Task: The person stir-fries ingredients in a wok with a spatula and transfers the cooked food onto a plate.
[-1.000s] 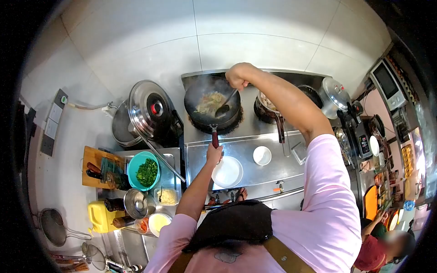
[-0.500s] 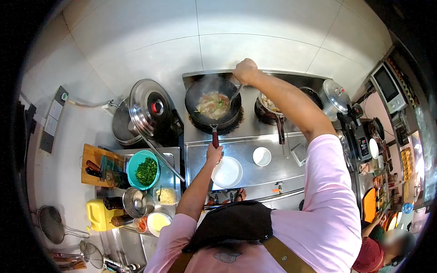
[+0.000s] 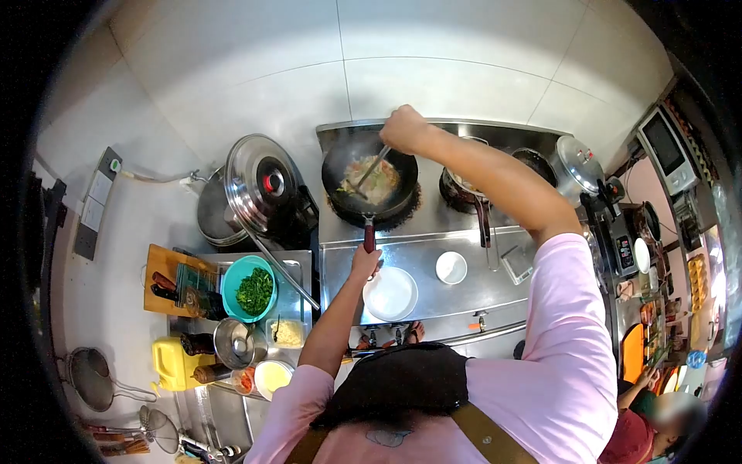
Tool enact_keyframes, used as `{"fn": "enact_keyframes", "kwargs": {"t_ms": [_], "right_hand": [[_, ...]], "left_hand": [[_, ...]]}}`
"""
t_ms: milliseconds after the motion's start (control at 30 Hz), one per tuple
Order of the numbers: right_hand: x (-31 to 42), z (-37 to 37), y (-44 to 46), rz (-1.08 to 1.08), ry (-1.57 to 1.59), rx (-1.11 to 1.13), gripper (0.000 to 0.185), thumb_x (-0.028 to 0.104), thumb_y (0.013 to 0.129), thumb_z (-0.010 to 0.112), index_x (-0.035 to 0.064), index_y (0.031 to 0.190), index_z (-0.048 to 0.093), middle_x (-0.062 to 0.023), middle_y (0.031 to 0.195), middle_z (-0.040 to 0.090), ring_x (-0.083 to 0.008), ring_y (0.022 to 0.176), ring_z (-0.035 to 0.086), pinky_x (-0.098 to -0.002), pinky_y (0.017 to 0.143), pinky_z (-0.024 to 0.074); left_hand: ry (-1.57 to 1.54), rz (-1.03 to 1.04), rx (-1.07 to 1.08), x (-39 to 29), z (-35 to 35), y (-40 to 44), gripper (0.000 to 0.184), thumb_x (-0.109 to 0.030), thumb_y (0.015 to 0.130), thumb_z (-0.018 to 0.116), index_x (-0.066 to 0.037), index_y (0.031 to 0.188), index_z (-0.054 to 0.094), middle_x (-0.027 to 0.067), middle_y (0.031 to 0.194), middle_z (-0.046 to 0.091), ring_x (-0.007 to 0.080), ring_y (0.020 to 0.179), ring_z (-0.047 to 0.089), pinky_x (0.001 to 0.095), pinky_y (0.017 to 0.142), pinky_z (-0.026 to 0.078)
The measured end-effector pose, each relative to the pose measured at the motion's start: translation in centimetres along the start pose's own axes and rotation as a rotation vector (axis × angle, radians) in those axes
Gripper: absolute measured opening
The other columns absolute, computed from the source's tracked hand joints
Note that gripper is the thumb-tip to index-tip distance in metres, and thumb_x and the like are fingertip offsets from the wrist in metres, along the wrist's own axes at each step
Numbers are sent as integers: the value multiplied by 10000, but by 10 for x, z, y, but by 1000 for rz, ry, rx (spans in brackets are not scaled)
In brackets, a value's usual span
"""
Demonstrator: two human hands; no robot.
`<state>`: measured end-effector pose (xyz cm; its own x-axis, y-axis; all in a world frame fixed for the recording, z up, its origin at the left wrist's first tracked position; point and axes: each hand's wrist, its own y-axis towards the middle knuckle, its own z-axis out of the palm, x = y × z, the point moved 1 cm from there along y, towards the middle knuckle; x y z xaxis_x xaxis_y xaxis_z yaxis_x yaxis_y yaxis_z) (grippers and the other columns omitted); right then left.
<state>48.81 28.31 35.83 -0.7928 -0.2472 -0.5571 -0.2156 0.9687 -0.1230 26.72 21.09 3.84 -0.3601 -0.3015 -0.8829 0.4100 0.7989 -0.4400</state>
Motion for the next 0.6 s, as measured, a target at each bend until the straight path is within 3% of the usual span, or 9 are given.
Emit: {"fn": "enact_keyframes", "kwargs": {"t_ms": [133,233,333,367,467,533,600], "right_hand": [[31,-1,30,-125,-68,-114,112,170,827,649,178,786,753,-17,880,740,-229,875,714,-389,626,516],[61,1,51,-32,-8,-80,126,183,843,646,182,831,771,-20,909,747,-222,880,712,-392,607,506],[60,8,55,144,114,124,147,196,847,664,178,937,778,-51,983,746,-230,937,707,-415,647,527],[52,19,56,223,194,140,205,174,840,672,153,1022,765,-84,1064,733,-255,958,708,-419,712,550],[28,38,20,405,417,177,243,129,828,651,119,1050,748,-112,1104,718,-290,996,700,-425,770,562],[20,60,-7,487,552,348,253,114,841,597,84,1049,737,-156,1096,710,-327,994,692,-444,796,558],[29,84,-46,502,609,252,254,143,841,591,58,1044,718,-186,994,712,-379,937,686,-477,782,556]], "left_hand": [[14,9,-16,-1,0,-2,356,-194,864,676,-23,1106,478,71,691,574,154,452,549,316,372,413],[17,-1,-35,-5,1,-4,369,-198,859,679,-23,1116,481,77,694,581,156,456,553,316,374,416],[11,1,-38,-2,1,-5,373,-201,853,685,-22,1115,488,81,699,588,158,460,558,318,378,420],[1,1,-33,-3,1,-6,372,-201,851,686,-21,1112,491,80,701,590,159,461,560,319,381,422],[13,12,-29,0,2,0,366,-203,848,690,-20,1103,501,76,696,591,163,464,567,325,387,429],[25,6,-35,3,1,0,362,-201,844,693,-20,1095,504,73,690,589,164,464,570,327,390,432],[25,-7,-44,0,1,0,358,-197,839,697,-20,1085,506,71,684,588,165,462,572,329,393,436]]}}
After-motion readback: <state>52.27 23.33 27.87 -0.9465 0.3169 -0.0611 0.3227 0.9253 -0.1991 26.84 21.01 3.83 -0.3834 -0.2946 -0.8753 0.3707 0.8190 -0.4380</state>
